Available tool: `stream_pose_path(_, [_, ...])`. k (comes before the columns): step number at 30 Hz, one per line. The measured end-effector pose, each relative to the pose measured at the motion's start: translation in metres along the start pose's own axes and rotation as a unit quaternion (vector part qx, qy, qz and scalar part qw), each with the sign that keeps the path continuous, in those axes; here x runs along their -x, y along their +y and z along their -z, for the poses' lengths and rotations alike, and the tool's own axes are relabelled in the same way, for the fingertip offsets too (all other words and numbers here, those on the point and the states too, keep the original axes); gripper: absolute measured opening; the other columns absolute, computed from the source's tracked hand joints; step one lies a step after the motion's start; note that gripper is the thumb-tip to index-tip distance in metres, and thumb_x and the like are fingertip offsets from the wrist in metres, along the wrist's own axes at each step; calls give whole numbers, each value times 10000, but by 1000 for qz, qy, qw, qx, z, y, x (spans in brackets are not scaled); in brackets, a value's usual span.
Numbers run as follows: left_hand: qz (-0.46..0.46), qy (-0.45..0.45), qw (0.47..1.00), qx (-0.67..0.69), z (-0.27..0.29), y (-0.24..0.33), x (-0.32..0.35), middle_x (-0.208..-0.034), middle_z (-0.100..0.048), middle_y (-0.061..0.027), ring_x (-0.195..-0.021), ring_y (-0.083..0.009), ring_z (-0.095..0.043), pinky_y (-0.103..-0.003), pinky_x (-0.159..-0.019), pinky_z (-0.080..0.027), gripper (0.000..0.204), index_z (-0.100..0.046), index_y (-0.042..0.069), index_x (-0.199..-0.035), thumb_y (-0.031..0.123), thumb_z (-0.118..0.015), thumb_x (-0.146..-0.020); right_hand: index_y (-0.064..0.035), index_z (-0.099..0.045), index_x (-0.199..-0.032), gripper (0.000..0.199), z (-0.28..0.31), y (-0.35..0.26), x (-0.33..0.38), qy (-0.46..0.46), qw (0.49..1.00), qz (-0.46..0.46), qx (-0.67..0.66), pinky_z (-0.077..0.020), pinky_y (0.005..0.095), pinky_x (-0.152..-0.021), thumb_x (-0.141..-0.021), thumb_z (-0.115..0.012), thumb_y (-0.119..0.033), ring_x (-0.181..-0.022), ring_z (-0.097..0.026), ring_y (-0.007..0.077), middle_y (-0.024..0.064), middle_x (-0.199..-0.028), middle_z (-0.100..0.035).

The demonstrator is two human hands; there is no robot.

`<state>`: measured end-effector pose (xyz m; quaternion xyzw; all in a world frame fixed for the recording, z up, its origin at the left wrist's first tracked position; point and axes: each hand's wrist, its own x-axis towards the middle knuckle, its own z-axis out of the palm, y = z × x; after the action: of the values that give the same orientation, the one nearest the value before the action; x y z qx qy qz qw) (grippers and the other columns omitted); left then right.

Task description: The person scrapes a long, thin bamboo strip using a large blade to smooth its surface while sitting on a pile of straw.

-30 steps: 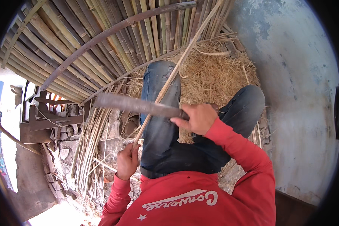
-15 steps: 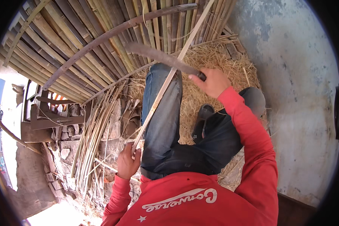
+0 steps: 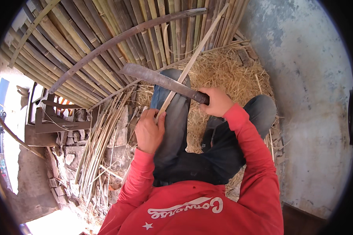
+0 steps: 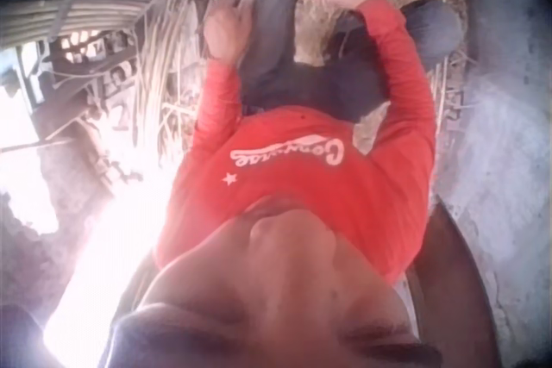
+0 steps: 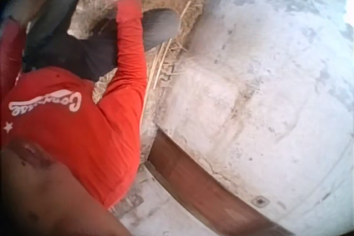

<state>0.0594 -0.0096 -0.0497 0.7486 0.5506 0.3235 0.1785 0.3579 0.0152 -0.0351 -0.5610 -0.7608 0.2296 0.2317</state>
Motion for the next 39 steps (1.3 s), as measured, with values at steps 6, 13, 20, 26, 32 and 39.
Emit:
stream_pose_path(6, [-20,3,999,25,-7,-13,4,-918,-669,-233,-828,-470,-655,-540,-719,-492,201,-607,-1,-998,160,-728,-993,-51,-697,-912,421,7,-14,9,10,987,-49,152,-556,522,-697,-868,-785,-461,-712,-698,429,204,-711,-675])
stream_pose_path(13, [19,3,998,67,-2,-24,21,-802,-686,-230,-704,-464,-676,-524,-612,-505,184,-591,15,-986,134,-731,-999,-84,-706,-830,318,-35,-19,21,-61,990,-19,126,-566,532,-680,-786,-789,-388,-687,-701,431,186,-681,-675])
stream_pose_path(20, [59,-5,996,59,36,-65,86,-717,-699,-156,-567,-288,-695,-384,-523,-504,190,-607,19,-956,117,-767,-987,-108,-787,-971,290,9,24,-15,68,958,-224,167,-609,520,-773,-791,-779,-336,-819,-753,407,168,-862,-765])
stream_pose_path(26, [44,10,997,55,39,-77,93,-700,-698,-132,-553,-259,-686,-361,-521,-497,205,-609,19,-940,114,-787,-976,-95,-796,-985,286,9,22,-17,114,953,-240,146,-609,510,-771,-796,-762,-307,-807,-752,411,208,-818,-747])
stream_pose_path(32, [40,29,997,51,27,-65,86,-708,-705,-140,-567,-269,-704,-366,-525,-511,209,-608,26,-933,108,-797,-966,-116,-773,-930,234,-36,-35,2,-40,977,-119,170,-587,544,-752,-780,-761,-295,-760,-730,435,177,-767,-730])
stream_pose_path(39, [52,-34,998,16,106,-159,166,-670,-691,-74,-543,-82,-620,-258,-484,-456,179,-619,15,-928,76,-781,-974,92,-764,-1034,475,115,137,-19,296,865,-387,121,-585,498,-798,-836,-738,-339,-860,-762,446,312,-905,-755])
